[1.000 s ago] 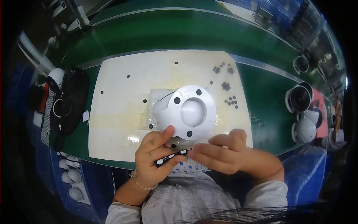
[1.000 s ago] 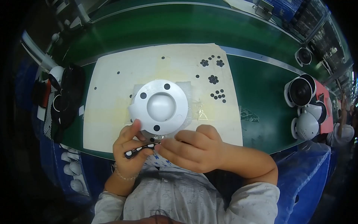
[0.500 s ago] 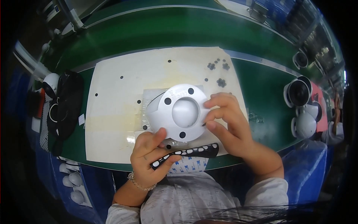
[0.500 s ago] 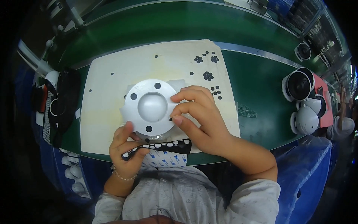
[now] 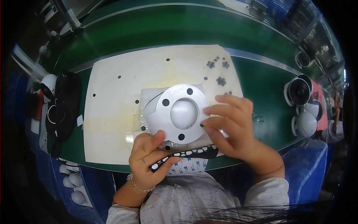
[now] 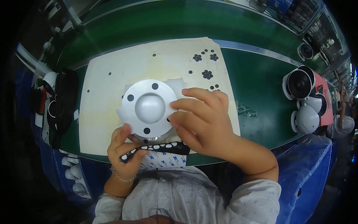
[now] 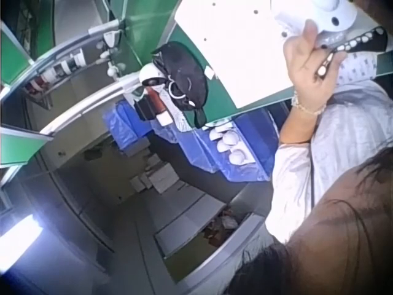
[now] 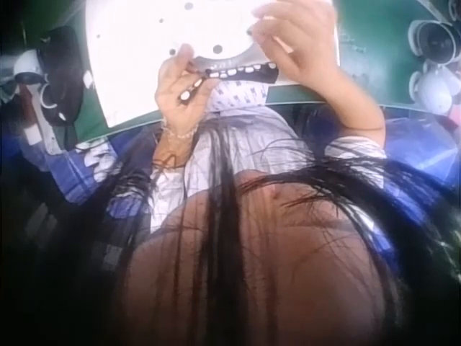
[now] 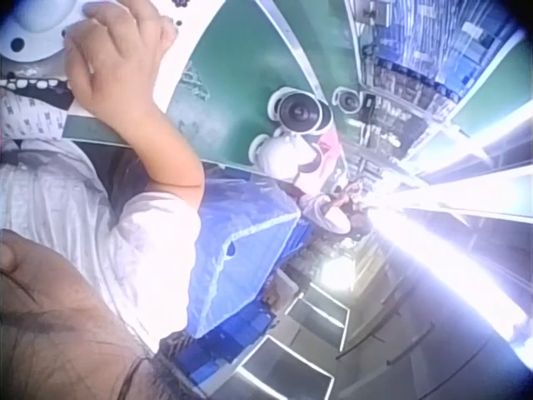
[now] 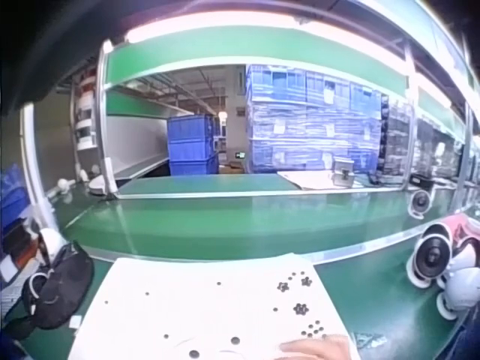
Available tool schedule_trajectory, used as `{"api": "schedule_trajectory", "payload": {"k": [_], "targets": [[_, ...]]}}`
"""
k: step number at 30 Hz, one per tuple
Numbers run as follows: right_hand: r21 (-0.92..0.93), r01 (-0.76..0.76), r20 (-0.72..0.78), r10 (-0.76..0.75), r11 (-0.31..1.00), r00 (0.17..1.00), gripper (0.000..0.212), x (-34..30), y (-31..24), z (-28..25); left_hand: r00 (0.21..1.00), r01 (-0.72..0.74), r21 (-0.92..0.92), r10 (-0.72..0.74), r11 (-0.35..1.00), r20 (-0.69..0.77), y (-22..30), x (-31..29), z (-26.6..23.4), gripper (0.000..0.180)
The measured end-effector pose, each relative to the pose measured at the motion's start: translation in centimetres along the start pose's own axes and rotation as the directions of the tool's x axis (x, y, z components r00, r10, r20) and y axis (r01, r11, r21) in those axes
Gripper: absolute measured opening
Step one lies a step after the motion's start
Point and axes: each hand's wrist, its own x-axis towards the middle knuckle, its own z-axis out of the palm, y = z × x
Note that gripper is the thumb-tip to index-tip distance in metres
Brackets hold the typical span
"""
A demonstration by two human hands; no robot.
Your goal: The person applies small black adhesive pads by hand to the underside of white circular electronic housings.
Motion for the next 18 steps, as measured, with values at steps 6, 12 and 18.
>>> {"api": "schedule_trajectory", "payload": {"k": [6,12,18], "targets": [[-0.199,0.000,-0.015,-0.003,0.980,1.000,0.025,0.1,-0.3,-0.5,1.000,-0.004,0.004,0.004,1.000,0.003,0.0,0.1,0.0,0.022],[0.814,-0.581,0.523,0.460,-0.019,0.718,0.031,0.3,1.2,1.4,1.000,-0.026,0.007,0.026,1.000,0.012,-0.1,0.3,-0.1,0.022],[0.801,-0.597,0.504,0.477,0.054,0.720,0.021,3.3,2.6,0.8,0.995,-0.060,0.031,0.058,0.998,0.083,-0.5,0.3,-1.5,0.024]]}}
